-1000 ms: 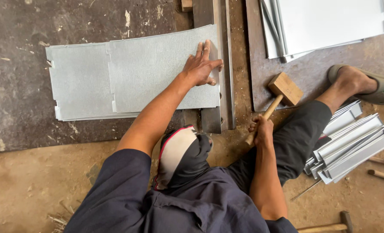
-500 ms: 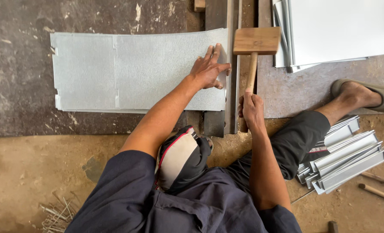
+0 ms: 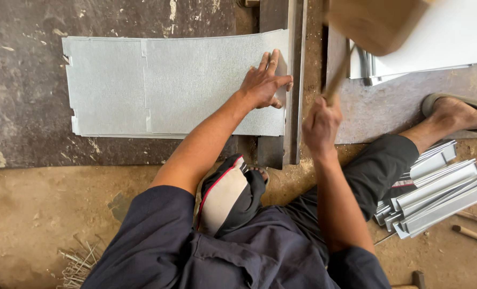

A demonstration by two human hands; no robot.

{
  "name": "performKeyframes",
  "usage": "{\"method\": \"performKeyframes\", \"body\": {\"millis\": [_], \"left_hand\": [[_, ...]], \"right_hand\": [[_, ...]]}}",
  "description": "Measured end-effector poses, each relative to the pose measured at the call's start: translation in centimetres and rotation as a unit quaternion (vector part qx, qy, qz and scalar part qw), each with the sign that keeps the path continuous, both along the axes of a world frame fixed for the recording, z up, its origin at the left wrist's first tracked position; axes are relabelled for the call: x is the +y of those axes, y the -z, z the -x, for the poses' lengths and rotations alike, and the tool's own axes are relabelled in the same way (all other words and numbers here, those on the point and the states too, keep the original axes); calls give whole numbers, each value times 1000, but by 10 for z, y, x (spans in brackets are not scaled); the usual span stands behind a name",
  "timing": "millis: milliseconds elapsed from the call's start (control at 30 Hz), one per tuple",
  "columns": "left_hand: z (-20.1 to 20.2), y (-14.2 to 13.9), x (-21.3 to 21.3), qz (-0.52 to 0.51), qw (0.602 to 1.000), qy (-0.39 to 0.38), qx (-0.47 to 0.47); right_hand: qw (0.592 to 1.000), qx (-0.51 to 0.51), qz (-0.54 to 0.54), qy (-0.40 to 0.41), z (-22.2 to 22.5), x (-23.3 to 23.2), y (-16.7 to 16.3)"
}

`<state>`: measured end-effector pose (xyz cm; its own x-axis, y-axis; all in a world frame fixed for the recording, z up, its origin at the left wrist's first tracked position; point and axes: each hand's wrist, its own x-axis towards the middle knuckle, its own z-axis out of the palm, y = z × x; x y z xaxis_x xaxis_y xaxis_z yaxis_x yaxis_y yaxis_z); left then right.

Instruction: The person places a metal sheet into a bending jig and uses a wooden mallet to strike the edge, forming a bend. The person repeats this process for multiple sheets, stacking the finished pieces aside.

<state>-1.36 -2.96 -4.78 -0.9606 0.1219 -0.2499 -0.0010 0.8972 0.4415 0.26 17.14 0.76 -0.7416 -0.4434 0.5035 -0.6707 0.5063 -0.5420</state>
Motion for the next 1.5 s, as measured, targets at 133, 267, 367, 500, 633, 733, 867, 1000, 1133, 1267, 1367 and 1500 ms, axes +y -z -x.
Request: {"method": "performKeyframes", "body": {"millis": [133,267,367,500,633,733,867,1000,1133,1267,1367,1500], "left_hand": [[-1,-1,3,-3,1000,-13,10],[-1,0,3,14,1000,3,17],[0,0,1,-2,1000,-16,14],[0,1,2,3,1000,-14,-6],[-2,4,3,-4,1000,-12,20],[-3,6,3,-6,1000,-12,-7],[-2,5,2,-28,999,-20,-17],[1,2,2,-20,999,-17,-27],[2,0,1,-8,999,-2,-35],[0,-4,0,7,999,4,-31],[-2,-6,-1,40,998,12,-37],[-11,2,2,14,998,-53,27]], "right_hand": [[964,-223,-134,59,4,13,15],[991,-97,-95,10,-18,39,36],[983,-157,-79,51,-26,48,48],[989,-130,-34,61,-16,46,56],[909,-385,122,98,-4,40,57],[894,-333,287,87,2,35,58],[819,-522,179,158,15,25,61],[673,-520,507,144,24,27,66],[822,-545,104,129,22,40,77],[898,-343,265,81,22,37,81],[976,-209,-4,58,24,30,69],[946,-302,-4,118,7,40,30]]}}
